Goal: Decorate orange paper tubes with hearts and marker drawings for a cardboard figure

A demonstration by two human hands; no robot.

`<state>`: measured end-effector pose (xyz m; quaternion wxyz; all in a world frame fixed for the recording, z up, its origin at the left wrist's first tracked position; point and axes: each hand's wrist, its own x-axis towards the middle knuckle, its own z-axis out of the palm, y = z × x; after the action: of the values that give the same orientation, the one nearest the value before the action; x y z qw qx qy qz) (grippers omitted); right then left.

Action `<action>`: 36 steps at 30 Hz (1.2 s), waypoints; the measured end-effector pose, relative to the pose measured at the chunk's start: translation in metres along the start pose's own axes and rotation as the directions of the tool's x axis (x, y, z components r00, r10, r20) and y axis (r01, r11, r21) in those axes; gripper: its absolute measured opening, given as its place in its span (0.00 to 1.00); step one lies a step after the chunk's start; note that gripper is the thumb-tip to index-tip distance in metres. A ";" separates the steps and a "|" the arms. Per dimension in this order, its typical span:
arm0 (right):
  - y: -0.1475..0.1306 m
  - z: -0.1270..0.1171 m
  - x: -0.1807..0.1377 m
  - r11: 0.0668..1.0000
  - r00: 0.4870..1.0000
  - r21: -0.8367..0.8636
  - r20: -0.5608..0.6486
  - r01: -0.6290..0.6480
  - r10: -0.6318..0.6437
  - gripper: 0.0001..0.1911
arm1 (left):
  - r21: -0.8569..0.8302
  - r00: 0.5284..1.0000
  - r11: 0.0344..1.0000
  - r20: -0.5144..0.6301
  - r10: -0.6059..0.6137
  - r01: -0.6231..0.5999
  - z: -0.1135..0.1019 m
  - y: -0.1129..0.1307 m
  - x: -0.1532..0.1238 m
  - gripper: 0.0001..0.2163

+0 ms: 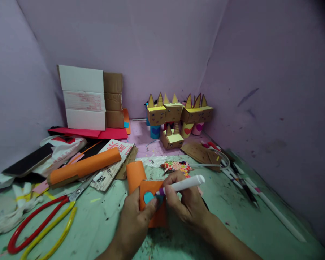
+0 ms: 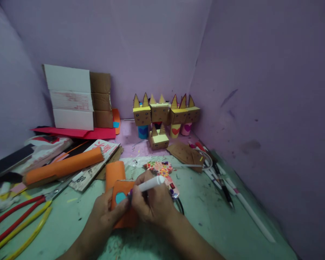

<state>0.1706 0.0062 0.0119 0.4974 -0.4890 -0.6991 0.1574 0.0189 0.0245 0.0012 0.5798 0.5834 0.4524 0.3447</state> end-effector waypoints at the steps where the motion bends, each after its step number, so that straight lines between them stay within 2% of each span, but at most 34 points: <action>1: 0.000 0.000 0.000 1.000 1.000 -0.003 0.006 0.001 -0.001 0.06 | 0.010 1.000 1.000 -0.007 0.003 -0.003 0.000 0.001 0.000 0.20; 7: 0.002 0.002 -0.003 0.999 1.000 -0.034 0.017 -0.001 0.001 0.06 | 0.049 1.000 0.998 -0.002 0.024 -0.024 0.000 0.005 -0.001 0.20; 14: 0.004 0.000 0.001 0.999 0.997 -0.031 -0.078 -0.009 0.006 0.07 | 0.110 0.999 0.994 -0.020 0.029 -0.026 -0.002 -0.003 0.002 0.17; 22: 0.001 0.004 -0.001 1.000 1.000 -0.009 -0.014 -0.026 0.026 0.07 | 0.106 0.999 0.994 -0.014 0.035 -0.033 0.000 0.002 -0.001 0.18; 27: 0.002 0.003 -0.001 0.999 0.997 -0.037 -0.078 0.022 -0.024 0.06 | 0.099 1.000 0.995 -0.002 0.010 -0.010 -0.001 0.001 -0.001 0.19; 29: 0.003 0.002 -0.001 1.000 0.992 0.001 -0.122 0.029 -0.029 0.06 | 0.093 1.000 0.996 0.001 0.016 -0.016 -0.002 0.001 -0.001 0.19; 32: 0.006 0.002 -0.002 0.983 0.975 0.180 -0.213 -0.033 0.071 0.07 | 0.055 1.000 0.998 0.010 0.016 -0.016 -0.002 0.001 -0.002 0.19; 34: 0.008 0.001 -0.001 0.941 0.947 0.319 -0.254 -0.110 0.197 0.08 | -0.006 1.000 1.000 0.008 0.003 -0.003 -0.001 0.000 -0.001 0.19; 36: 0.009 0.001 0.002 0.892 0.916 0.405 -0.247 -0.200 0.317 0.10 | -0.087 1.000 0.996 0.007 -0.022 0.022 -0.001 -0.002 -0.001 0.18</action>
<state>0.1748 0.0122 0.0059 0.6572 -0.4940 -0.4986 0.2746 0.0174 0.0234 -0.0010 0.6100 0.5535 0.4414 0.3559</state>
